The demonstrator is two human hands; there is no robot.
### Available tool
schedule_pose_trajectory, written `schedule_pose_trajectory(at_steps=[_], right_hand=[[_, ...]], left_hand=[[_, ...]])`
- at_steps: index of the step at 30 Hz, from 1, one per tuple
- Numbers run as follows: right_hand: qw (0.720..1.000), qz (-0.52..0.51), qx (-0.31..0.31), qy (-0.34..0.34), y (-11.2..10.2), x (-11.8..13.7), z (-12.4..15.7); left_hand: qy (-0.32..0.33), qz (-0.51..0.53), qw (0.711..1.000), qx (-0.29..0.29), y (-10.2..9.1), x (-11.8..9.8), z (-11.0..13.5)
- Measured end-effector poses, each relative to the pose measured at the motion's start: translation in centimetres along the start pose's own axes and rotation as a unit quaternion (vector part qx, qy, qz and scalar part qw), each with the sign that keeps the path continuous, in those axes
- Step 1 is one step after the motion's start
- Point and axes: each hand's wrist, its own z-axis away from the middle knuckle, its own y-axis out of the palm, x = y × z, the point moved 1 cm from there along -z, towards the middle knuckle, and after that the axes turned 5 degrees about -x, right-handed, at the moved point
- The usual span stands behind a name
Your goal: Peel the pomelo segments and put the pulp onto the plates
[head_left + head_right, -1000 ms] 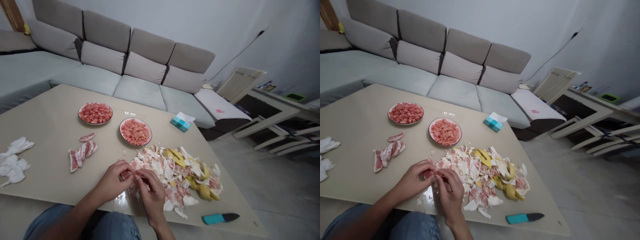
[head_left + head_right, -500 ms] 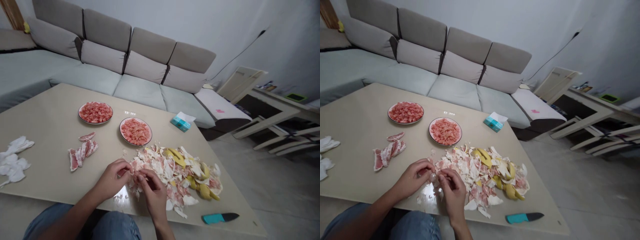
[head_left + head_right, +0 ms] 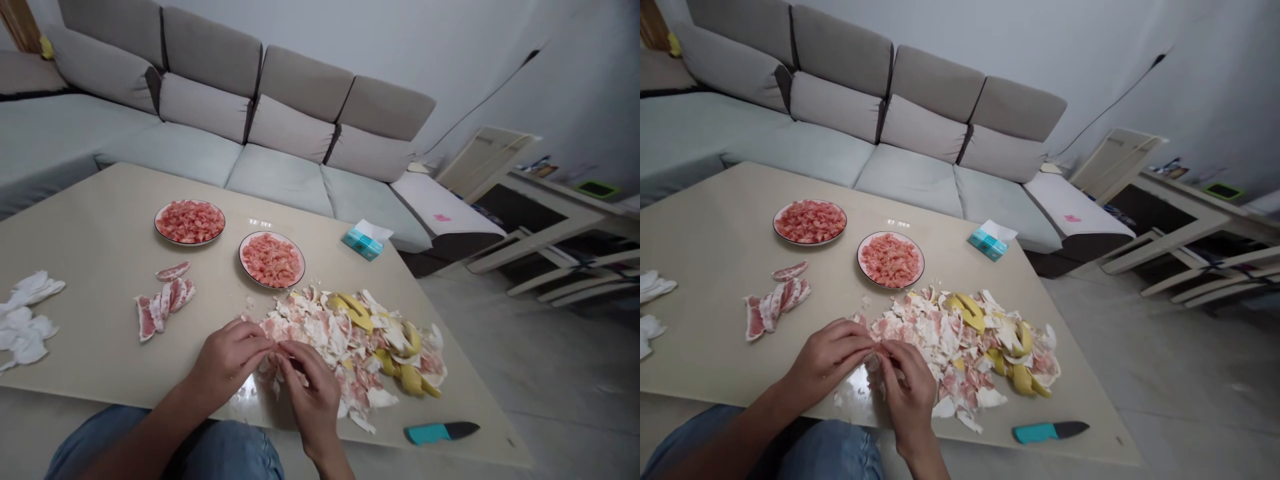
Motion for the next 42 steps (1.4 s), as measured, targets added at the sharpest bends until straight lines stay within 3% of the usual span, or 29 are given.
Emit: schedule_pose_trajectory(at_steps=[5,10,14,23,28,31,34,36,40,42], right_hand=[[0.999,0.031,0.024,-0.037,-0.1,0.0,-0.1],[0.998,0.031,0.025,-0.054,0.0,-0.1,-0.1],[0.997,0.032,0.035,-0.053,0.1,-0.2,-0.1],[0.999,0.005,0.027,-0.034,0.3,0.0,-0.2],[1.000,-0.023,0.013,0.012,0.0,0.2,-0.3],[0.995,-0.060,0.014,0.075,-0.3,0.1,-0.3],[0.968,-0.154,0.018,0.198,-0.3,-0.5,-0.2],[0.925,-0.245,0.019,0.292,-0.1,-0.9,-0.2],[0.821,-0.400,0.031,0.406,0.7,-1.0,-0.3],[0.798,-0.430,0.049,0.420,1.2,-0.8,-0.4]], left_hand=[[0.033,-0.080,0.996,0.017,0.0,-0.2,-0.1],[0.080,-0.124,0.989,-0.021,0.3,-0.4,0.0],[0.081,-0.147,0.986,-0.015,0.6,-0.2,0.1],[0.016,-0.117,0.993,0.021,0.7,-0.4,0.0],[-0.035,-0.016,0.999,-0.011,0.6,-0.3,-0.1],[-0.113,0.062,0.990,-0.053,0.4,0.0,-0.3],[-0.218,0.139,0.964,-0.059,0.3,0.2,-0.5],[-0.259,0.194,0.946,-0.032,0.4,0.3,-0.6],[-0.251,0.251,0.935,-0.011,0.5,0.1,-0.6],[-0.232,0.250,0.940,-0.014,0.5,-0.1,-0.6]])
